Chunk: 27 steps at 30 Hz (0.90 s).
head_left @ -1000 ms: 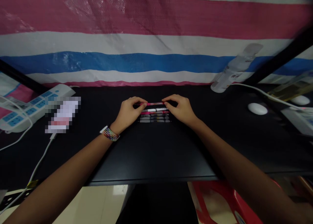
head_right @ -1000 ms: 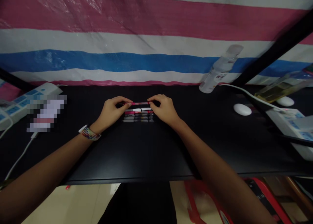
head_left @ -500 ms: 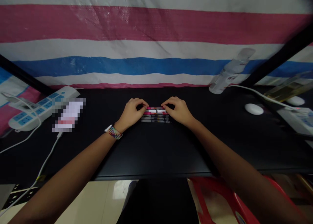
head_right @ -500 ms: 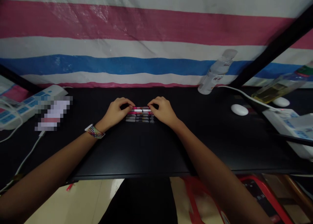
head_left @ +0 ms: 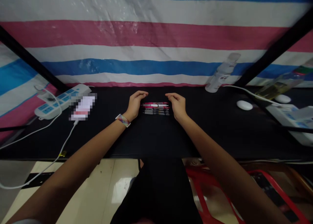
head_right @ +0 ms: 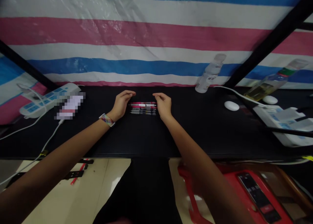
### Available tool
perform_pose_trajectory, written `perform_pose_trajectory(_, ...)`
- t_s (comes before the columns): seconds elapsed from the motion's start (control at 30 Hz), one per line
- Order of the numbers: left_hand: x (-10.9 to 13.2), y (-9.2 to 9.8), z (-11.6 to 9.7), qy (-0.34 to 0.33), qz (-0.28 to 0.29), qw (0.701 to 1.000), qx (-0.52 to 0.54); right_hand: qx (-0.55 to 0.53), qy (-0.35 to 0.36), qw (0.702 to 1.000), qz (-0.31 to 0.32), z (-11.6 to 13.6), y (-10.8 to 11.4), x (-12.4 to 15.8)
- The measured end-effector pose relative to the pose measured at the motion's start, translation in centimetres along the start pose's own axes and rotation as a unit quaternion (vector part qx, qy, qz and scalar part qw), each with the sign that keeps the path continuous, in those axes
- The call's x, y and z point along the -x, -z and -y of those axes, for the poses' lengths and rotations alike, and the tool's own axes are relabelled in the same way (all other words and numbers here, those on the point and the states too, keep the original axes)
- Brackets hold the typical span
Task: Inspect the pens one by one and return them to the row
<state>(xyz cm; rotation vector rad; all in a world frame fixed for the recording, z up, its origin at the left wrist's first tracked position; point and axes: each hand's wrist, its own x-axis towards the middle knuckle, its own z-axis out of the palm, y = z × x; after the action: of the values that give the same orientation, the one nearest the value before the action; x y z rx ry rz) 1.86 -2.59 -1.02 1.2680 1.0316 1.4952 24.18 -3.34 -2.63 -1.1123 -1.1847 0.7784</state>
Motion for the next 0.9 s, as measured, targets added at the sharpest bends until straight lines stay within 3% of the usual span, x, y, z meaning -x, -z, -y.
perform_pose_trajectory(0.2,-0.1,-1.0,0.5,0.024,-0.015,0.996,0.083,-0.057,-0.029,0.998,-0.002,-1.1,-0.8,-0.7)
perform_pose_trajectory(0.63,1.2,-2.4,0.2,0.021,-0.054,0.998,-0.003,-0.102,-0.06,0.993,0.011,-0.4,-1.8,-0.2)
perform_pose_trajectory(0.9,3.6,-2.2,-0.6,0.021,-0.071,0.997,-0.035,-0.129,-0.066,0.989,0.032,0.8,-1.1,2.4)
